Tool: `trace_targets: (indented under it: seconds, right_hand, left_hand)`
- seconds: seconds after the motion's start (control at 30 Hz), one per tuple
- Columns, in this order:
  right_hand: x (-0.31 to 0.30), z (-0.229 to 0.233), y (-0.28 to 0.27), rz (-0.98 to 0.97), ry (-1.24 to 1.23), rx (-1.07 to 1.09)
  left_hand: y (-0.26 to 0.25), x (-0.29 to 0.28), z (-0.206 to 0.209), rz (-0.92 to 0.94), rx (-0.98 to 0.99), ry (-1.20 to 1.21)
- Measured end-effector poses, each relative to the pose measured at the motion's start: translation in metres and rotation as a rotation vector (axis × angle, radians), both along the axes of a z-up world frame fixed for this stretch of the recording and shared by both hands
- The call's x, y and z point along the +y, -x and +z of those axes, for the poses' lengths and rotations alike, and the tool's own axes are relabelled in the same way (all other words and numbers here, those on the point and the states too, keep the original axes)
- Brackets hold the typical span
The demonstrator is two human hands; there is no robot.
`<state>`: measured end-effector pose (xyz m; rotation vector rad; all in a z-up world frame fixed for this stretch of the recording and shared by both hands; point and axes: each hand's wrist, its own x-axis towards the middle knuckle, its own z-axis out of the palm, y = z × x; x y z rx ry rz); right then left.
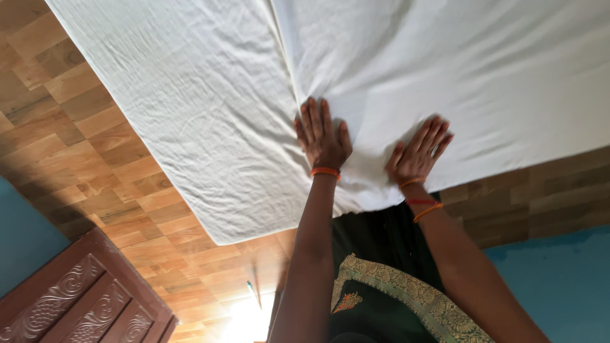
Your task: The person folds a white bedsheet while it lies on a bed by repeatedly smoothing the surface with both hands and aligning the edges.
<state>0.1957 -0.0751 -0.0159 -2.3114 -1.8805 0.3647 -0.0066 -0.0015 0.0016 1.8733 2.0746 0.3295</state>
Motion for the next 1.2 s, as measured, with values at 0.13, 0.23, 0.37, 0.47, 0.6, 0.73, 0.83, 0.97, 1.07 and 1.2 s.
trace_targets:
  seconds: [0.13,0.23,0.37,0.47,0.6,0.73,0.83,0.97,1.07,1.2]
  right_hand:
    - [-0.002,-0.002,0.004,-0.021,-0.032,0.003]
    - [-0.002,-0.001,0.005,-0.033,-0.029,-0.017]
    - [-0.001,-0.004,0.005,-0.047,-0.031,-0.029]
    - [-0.001,-0.007,0.005,-0.039,-0.057,-0.042]
    - [-0.005,-0.013,0.003,-0.041,-0.064,-0.051]
    - [-0.008,-0.015,0.0,-0.025,-0.069,-0.063]
    - [-0.007,-0.016,-0.001,-0.023,-0.07,-0.107]
    - [-0.008,-0.014,-0.001,-0.019,-0.049,-0.119]
    - [-0.006,-0.012,0.001,-0.03,-0.029,-0.113]
    - [-0.007,-0.012,-0.001,-0.022,-0.005,-0.139]
  left_hand:
    - [0.007,-0.004,0.005,-0.015,-0.099,-0.067]
    - [0.034,-0.019,0.014,-0.159,-0.223,-0.233]
    - [0.081,-0.085,0.039,-0.378,-0.324,-0.394]
    - [0.103,-0.134,0.049,-0.528,-0.395,-0.28]
    - [0.112,-0.174,0.039,-0.697,-0.265,-0.205]
    - [0.106,-0.196,0.022,-0.707,-0.195,-0.203]
    - [0.101,-0.209,0.018,-0.758,-0.164,-0.188]
    - [0.091,-0.216,0.025,-0.798,-0.084,-0.147]
    - [0.081,-0.213,0.032,-0.778,0.024,-0.044]
    - [0.077,-0.21,0.036,-0.796,0.137,0.179]
